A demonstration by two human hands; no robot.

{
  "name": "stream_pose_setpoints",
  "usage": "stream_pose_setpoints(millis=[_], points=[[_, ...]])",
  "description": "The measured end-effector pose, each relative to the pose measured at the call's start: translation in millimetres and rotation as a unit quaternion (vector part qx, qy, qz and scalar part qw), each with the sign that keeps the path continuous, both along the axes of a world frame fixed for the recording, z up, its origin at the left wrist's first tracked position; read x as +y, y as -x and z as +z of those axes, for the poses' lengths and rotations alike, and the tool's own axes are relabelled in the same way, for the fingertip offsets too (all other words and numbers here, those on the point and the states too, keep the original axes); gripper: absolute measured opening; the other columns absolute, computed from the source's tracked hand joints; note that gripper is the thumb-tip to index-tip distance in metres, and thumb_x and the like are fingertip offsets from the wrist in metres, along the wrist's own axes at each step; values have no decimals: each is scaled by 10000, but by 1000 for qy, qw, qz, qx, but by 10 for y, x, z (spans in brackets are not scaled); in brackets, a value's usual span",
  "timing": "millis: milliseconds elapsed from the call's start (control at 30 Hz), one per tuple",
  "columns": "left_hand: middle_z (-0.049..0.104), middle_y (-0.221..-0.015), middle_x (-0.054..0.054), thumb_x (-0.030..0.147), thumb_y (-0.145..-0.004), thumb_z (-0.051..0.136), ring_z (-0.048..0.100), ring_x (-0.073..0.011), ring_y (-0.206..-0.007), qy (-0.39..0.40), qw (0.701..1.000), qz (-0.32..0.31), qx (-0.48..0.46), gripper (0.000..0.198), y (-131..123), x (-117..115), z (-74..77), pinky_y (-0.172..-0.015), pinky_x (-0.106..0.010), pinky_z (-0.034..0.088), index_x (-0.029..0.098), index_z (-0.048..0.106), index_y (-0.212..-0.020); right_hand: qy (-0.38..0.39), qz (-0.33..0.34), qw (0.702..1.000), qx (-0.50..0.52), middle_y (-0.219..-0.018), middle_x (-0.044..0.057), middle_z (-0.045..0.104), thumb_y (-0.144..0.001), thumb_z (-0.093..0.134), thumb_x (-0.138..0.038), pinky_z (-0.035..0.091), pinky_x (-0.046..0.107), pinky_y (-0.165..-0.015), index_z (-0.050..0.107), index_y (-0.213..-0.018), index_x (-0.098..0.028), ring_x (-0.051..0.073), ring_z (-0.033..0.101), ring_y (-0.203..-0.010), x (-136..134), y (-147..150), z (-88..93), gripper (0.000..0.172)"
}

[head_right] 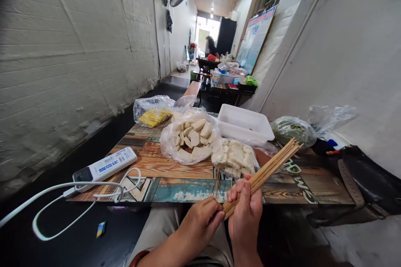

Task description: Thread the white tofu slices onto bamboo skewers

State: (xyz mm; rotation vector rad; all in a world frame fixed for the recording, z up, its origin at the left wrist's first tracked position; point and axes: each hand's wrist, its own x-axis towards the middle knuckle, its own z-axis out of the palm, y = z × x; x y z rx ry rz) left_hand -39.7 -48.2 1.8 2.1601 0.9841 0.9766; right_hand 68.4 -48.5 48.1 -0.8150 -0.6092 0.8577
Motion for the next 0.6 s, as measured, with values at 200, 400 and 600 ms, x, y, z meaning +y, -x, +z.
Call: stream_pose_setpoints(millis=[200, 400, 600], points=[[578, -707, -25, 172, -893, 478, 552, -138, -648, 17, 998, -60, -20, 188, -21, -9, 43, -582, -241, 371, 194, 497, -708, 3, -16, 1000, 1, -669, -89, 457, -909, 622, -386, 427, 197, -505, 538, -986, -263, 77, 434, -536, -75, -81, -40, 168], [578, -686, -26, 156, -905, 431, 548, -131, -626, -48, 996, -69, 7, 203, -24, 0, 96, -571, -238, 381, 189, 500, -717, 16, -8, 999, 31, -663, -93, 447, -890, 645, -381, 426, 182, -489, 548, -982, -253, 67, 428, -532, -81, -138, -39, 185], [558, -621, -12, 67, -760, 466, 507, -135, -558, -211, 976, 1, 52, 153, -15, -6, 116, -520, -273, 329, 200, 491, -688, 22, -8, 999, 47, -679, -89, 480, -878, 661, -382, 460, 196, -504, 552, -970, -252, 73, 473, -548, -57, -157, -7, 193]])
